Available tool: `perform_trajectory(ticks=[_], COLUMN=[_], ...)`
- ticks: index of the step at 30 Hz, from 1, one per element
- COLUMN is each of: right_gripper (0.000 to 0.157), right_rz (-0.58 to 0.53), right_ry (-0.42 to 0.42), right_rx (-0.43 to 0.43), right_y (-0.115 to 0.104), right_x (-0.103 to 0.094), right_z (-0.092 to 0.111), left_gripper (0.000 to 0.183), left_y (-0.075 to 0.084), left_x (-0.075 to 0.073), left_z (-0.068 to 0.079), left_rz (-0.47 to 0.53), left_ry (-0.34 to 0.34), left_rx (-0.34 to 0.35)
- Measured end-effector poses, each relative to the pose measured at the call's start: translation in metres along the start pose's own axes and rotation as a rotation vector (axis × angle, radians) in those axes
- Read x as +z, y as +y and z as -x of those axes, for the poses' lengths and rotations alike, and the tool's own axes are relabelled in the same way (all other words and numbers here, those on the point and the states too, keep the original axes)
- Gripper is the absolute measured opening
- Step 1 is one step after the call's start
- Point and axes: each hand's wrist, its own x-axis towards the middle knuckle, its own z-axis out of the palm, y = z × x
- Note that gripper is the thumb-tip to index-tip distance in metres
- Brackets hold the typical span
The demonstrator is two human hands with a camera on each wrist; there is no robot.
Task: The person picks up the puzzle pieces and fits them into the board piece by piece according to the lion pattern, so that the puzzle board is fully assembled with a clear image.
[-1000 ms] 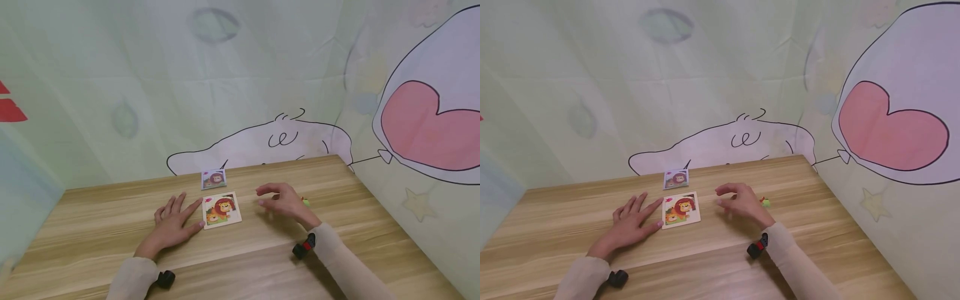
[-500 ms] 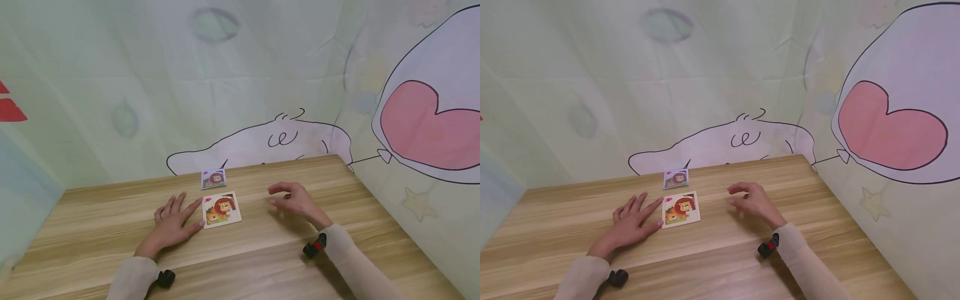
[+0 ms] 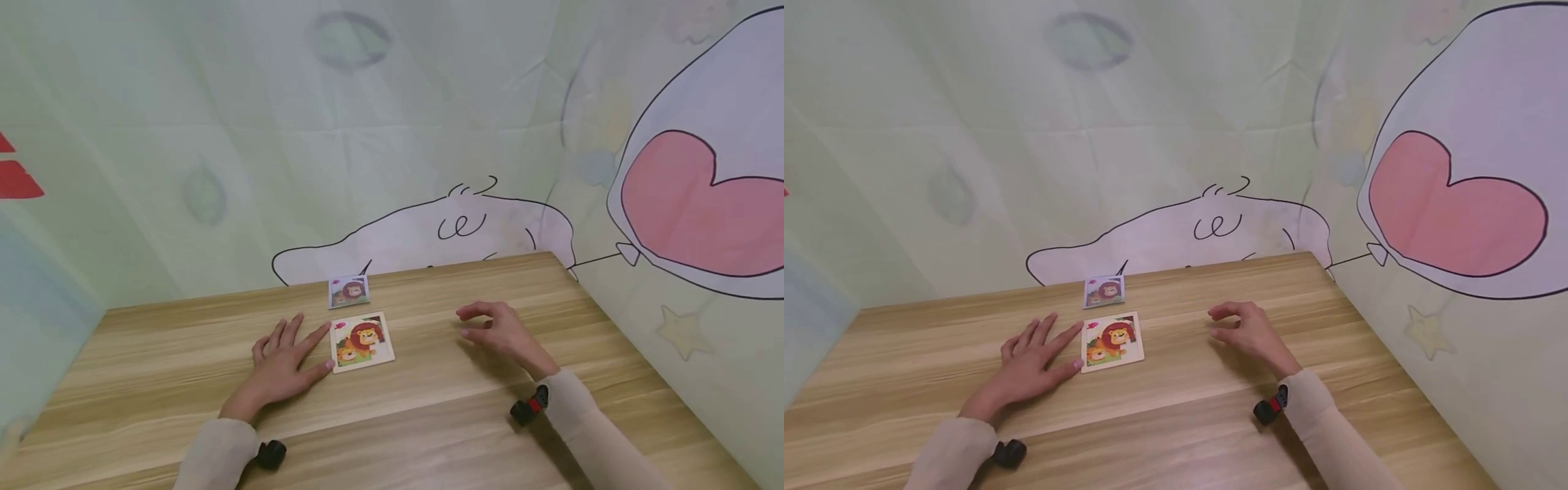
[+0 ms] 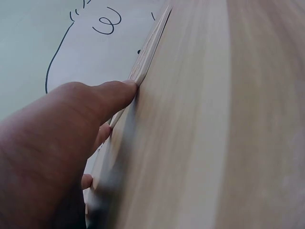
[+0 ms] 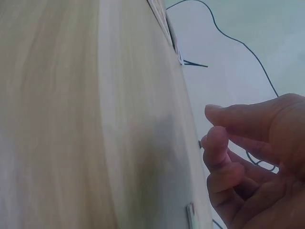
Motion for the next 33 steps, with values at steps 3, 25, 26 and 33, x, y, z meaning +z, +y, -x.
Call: perform_trajectory(ticks=[3,25,26,33], right_gripper=[0.035,0.032,0.032,0.033], right_rz=[-0.002,0.082,0.105,0.185], right_ry=[-0.001,0.061,0.065,0.059], right_rx=[0.023,0.078,0.074,0.097], right_y=[0.003,0.025,0.026,0.031], right_x=[-0.002,-0.023,-0.024,-0.028], right_z=[0.002,0.013,0.013,0.016], left_gripper=[0.078,0.078,0.078,0.078], left_y=[0.000,-0.001,-0.001,-0.002], left_x=[0.000,0.001,0.001,0.002], left_z=[0.000,0.002,0.002,0.001], left_rz=[0.001,-0.003,-0.002,0.000], left_ry=[-0.001,0.002,0.002,0.004], left_rx=[0.001,-0.003,-0.003,0.000])
